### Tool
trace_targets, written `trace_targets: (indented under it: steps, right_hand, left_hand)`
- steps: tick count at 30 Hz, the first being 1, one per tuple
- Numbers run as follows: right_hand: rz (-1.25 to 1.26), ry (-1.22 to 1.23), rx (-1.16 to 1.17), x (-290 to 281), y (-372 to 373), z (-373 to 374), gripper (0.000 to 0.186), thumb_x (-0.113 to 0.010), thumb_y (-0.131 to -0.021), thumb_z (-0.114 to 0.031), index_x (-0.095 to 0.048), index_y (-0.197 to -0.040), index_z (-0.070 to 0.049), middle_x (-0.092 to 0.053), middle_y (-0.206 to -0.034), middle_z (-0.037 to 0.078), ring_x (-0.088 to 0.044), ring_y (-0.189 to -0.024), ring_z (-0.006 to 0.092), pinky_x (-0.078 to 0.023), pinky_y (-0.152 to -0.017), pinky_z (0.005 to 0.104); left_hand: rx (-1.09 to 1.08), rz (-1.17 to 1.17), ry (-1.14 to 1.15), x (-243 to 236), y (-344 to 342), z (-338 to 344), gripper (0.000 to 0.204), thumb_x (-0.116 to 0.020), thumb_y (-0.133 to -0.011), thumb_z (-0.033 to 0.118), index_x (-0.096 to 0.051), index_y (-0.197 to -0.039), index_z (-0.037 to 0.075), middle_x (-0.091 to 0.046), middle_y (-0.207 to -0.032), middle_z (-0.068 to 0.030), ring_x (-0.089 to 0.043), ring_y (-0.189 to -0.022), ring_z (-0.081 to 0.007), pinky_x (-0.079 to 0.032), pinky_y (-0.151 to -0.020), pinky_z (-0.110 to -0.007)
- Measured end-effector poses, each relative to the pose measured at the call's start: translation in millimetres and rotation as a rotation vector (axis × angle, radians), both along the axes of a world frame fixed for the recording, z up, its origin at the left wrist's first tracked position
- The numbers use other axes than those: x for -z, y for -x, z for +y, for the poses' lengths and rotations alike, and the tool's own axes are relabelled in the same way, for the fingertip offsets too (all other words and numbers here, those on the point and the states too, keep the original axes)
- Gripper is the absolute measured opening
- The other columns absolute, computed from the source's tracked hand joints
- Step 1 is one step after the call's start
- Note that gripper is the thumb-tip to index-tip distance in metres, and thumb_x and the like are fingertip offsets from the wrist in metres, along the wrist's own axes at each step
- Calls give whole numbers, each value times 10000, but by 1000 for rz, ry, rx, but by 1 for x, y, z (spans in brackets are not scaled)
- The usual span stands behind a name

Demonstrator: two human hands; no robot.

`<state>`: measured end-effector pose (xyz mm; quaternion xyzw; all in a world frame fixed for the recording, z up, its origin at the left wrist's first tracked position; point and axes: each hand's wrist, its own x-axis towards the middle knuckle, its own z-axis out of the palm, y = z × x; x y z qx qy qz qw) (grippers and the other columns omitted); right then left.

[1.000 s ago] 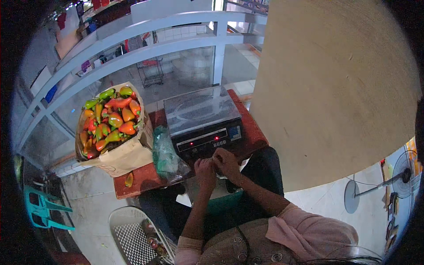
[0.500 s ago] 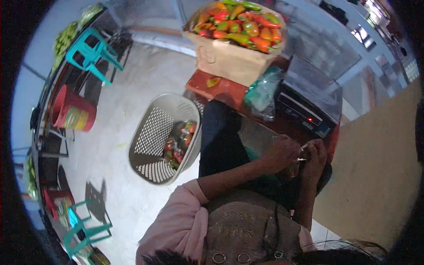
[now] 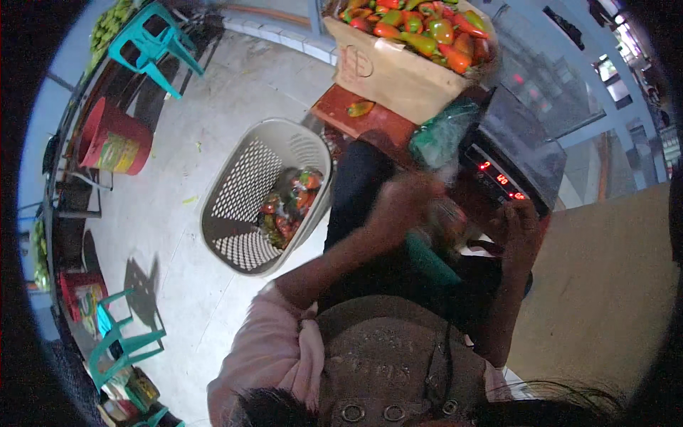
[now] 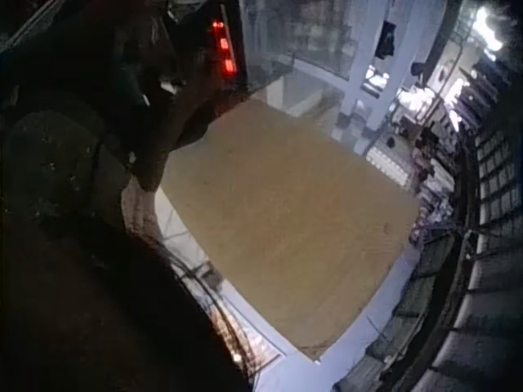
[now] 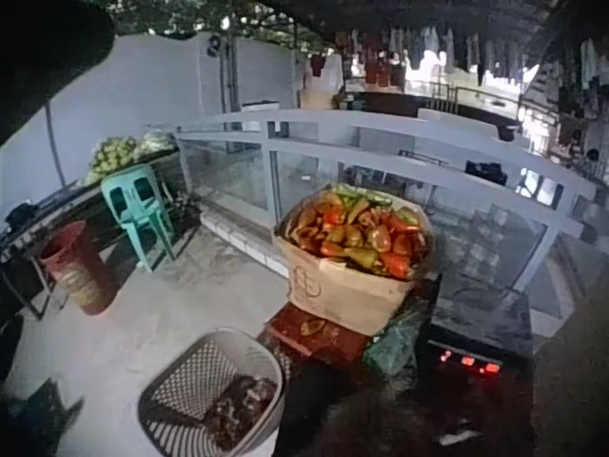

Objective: The person weighs several peppers on a scale and then puts them into a plastic bag, repeating the process with more peppers from a large basket.

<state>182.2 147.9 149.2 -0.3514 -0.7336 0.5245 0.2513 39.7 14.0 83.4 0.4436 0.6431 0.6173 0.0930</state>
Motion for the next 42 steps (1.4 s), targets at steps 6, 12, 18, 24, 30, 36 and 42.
trace_targets:
  steps: [6,12,18,24,30,36,42]
  right_hand:
    - [-169,105,-37,25,-1,4,139,-525,-732,-180,-493,-746,-46,-503,-700,34,-493,-662,101,-411,-584,251]
    - [-184,-167,-222,46,17,6,156,-533,-716,-172,-515,-770,-27,-537,-722,92,-532,-704,207,-410,-642,299]
    - [-206,-363,-231,78,37,27,126,-526,-714,-87,-498,-792,9,-523,-760,88,-522,-695,156,-409,-627,270]
    - [-324,-680,-237,138,65,35,231,-555,-676,-115,-501,-871,-4,-482,-801,137,-490,-742,278,-398,-686,348]
    - [-365,-1017,-62,143,80,17,231,-548,-670,-105,-462,-869,-26,-421,-882,165,-457,-773,307,-392,-651,360]
    - [-446,-386,-133,168,64,57,251,-554,-672,-131,-476,-900,-62,-395,-939,150,-397,-904,304,-339,-767,398]
    - [-418,-705,-254,136,70,24,363,-592,-622,-148,-475,-955,-62,-382,-1066,127,-339,-1030,295,-295,-835,409]
  left_hand:
    - [-570,-68,202,-16,110,-82,231,-402,-825,159,-526,-824,-36,-553,-701,-94,-507,-648,-125,-396,-605,-241]
    - [-711,301,409,141,161,-163,150,-429,-767,118,-503,-742,-10,-511,-679,-154,-476,-598,-285,-385,-556,-320]
    - [-821,2,1093,267,148,-191,304,-345,-810,278,-518,-798,28,-523,-733,-139,-518,-694,-259,-411,-579,-324]
    - [-694,5,1240,395,133,-251,262,-424,-762,234,-497,-882,12,-532,-827,-138,-540,-724,-258,-428,-633,-350]
    - [-588,-193,873,437,139,-273,238,-433,-763,212,-479,-902,24,-531,-868,-122,-547,-715,-263,-444,-653,-359]
    - [-675,-97,1056,427,138,-252,199,-420,-775,176,-491,-877,20,-532,-838,-112,-529,-731,-237,-421,-668,-351]
    - [-562,-183,1096,399,137,-261,193,-425,-779,183,-507,-831,16,-542,-792,-88,-527,-688,-210,-418,-627,-319]
